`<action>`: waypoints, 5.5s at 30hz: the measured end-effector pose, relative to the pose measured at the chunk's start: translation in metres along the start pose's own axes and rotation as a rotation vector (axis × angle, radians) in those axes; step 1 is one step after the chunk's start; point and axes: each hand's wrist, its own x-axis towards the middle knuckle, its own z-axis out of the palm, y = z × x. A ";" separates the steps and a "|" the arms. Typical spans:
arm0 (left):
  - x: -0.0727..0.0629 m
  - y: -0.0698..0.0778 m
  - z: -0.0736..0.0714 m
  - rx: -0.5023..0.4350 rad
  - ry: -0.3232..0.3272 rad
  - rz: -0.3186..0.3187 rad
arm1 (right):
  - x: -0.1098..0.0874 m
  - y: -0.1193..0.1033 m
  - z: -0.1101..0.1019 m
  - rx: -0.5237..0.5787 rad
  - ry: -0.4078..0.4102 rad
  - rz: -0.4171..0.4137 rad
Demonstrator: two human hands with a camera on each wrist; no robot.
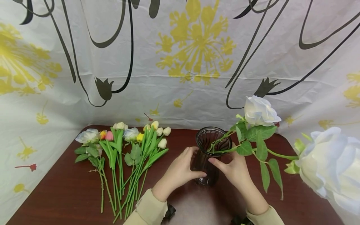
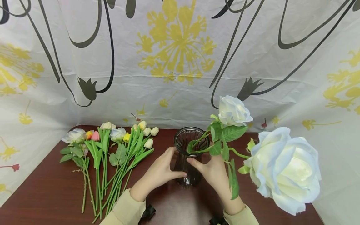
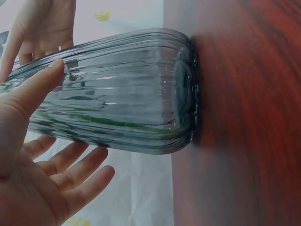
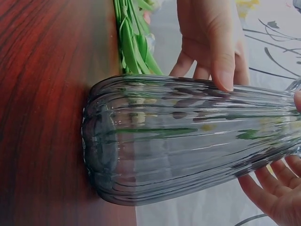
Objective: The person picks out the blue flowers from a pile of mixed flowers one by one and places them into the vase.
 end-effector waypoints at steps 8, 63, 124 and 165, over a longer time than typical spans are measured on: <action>-0.003 0.001 -0.010 0.037 -0.032 -0.003 | 0.002 0.001 -0.001 0.001 -0.018 0.011; -0.073 -0.071 -0.132 0.188 0.065 -0.408 | 0.002 0.007 -0.002 0.007 -0.028 -0.068; -0.082 -0.113 -0.117 0.220 -0.058 -0.621 | 0.004 0.024 -0.004 0.257 -0.092 -0.178; -0.083 -0.102 -0.130 0.110 0.038 -0.632 | 0.006 0.030 -0.006 0.257 -0.071 -0.205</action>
